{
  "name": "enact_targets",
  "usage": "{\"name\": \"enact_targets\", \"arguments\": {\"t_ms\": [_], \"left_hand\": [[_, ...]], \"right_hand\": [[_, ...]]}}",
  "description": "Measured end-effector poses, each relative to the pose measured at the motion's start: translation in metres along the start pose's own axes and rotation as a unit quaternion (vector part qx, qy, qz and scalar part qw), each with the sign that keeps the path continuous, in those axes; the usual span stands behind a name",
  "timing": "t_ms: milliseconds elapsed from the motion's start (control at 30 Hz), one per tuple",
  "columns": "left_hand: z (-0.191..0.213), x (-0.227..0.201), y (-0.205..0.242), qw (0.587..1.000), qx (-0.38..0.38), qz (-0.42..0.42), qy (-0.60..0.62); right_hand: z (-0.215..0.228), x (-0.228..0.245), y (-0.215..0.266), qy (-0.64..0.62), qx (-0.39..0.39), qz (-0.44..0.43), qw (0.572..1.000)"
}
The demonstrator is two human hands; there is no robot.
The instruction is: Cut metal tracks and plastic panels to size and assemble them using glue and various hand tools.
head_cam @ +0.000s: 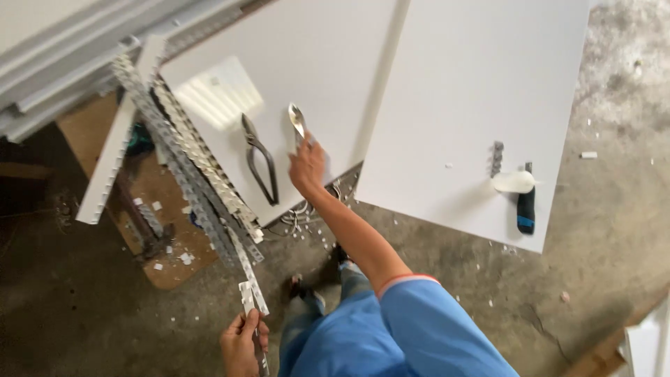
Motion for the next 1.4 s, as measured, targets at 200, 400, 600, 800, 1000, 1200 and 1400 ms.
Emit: {"name": "enact_targets", "arguments": {"t_ms": [200,400,600,800,1000,1200,1400], "left_hand": [[-0.029,-0.029,-0.008,0.994,0.107,-0.03,0.011],[-0.107,-0.077,-0.067,0.919,0.314,-0.191,-0.146],[-0.214,-0.096,-0.074,0.602,0.291,-0.624,-0.405],[-0.257,-0.061,-0.098,0.424,0.248,-0.738,-0.462],[-0.285,-0.086,-0.094,0.472,0.249,-0.636,-0.558],[-0.31,-0.087,-0.118,0.505,0.26,-0.644,-0.512],[-0.324,-0.085,-0.138,0.489,0.245,-0.688,-0.477]], "right_hand": [[0.011,0.01,-0.009,0.084,0.049,-0.075,0.992],[0.072,-0.081,0.142,-0.439,-0.019,-0.256,0.861],[0.129,-0.095,0.229,-0.719,0.071,-0.268,0.637],[0.082,-0.143,0.222,-0.663,-0.116,-0.398,0.623],[0.083,-0.159,0.202,-0.694,-0.178,-0.358,0.598],[0.06,-0.179,0.183,-0.681,-0.181,-0.382,0.598],[0.046,-0.186,0.169,-0.681,-0.228,-0.382,0.581]]}}
Point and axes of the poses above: each hand's wrist, its own y-axis away from the middle knuckle, its own z-axis out of the back of the hand, x = y × z, the point moved 4 cm from there along -y, towards the middle knuckle, and after that the axes turned 1 degree about -x, right-handed, at the moved point
